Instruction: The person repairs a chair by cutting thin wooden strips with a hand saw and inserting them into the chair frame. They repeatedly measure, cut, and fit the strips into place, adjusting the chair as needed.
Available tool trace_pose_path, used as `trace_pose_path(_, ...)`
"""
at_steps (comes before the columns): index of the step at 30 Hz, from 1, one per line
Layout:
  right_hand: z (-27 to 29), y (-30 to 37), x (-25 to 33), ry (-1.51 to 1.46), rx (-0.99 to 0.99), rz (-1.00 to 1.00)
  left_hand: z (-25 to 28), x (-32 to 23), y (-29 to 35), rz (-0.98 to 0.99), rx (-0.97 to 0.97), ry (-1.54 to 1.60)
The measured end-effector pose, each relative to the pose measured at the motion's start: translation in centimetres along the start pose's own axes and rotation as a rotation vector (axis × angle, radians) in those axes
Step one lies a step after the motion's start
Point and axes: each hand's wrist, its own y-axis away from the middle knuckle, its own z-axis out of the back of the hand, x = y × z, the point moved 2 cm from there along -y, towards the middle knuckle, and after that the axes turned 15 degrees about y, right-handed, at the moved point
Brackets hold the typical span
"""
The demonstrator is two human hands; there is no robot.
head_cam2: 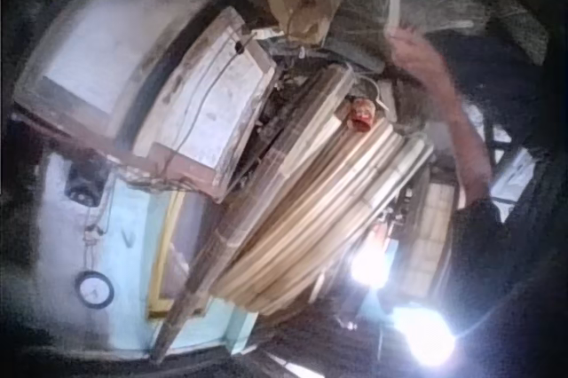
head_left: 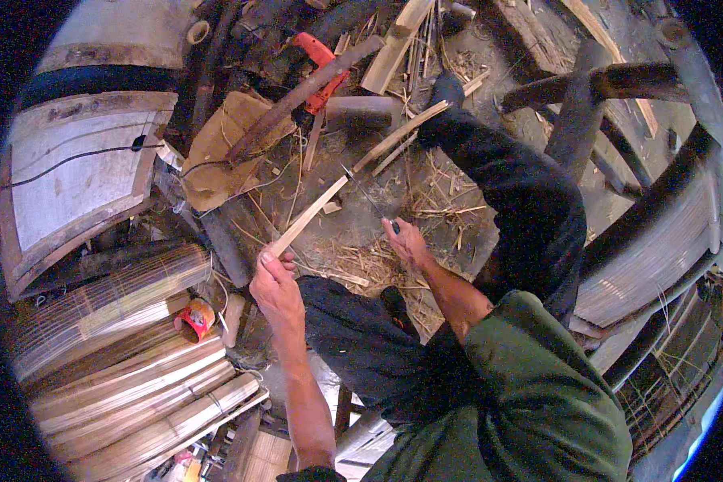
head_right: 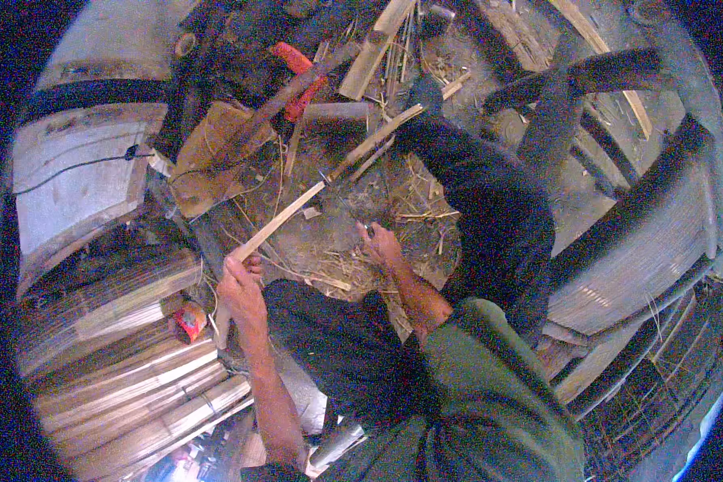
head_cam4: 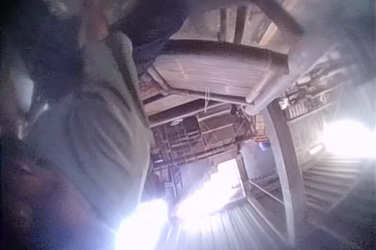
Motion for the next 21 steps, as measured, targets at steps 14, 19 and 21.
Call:
trace_pose_path(14, 6.0, 1.9, 2.9, -0.060, -0.103, -0.039, -12.7, 9.7, 4.7, 0.706, 0.324, 1.635)
trace_pose_path(19, 11.6, 3.5, 4.1, -0.013, -0.436, 0.183, -11.3, 4.2, 6.3, 0.995, 0.421, 1.655)
trace_pose_path(21, 12.6, 5.9, 6.0, 0.003, -0.438, 0.289, -7.3, 2.4, 7.9, 0.880, 0.497, 1.782)
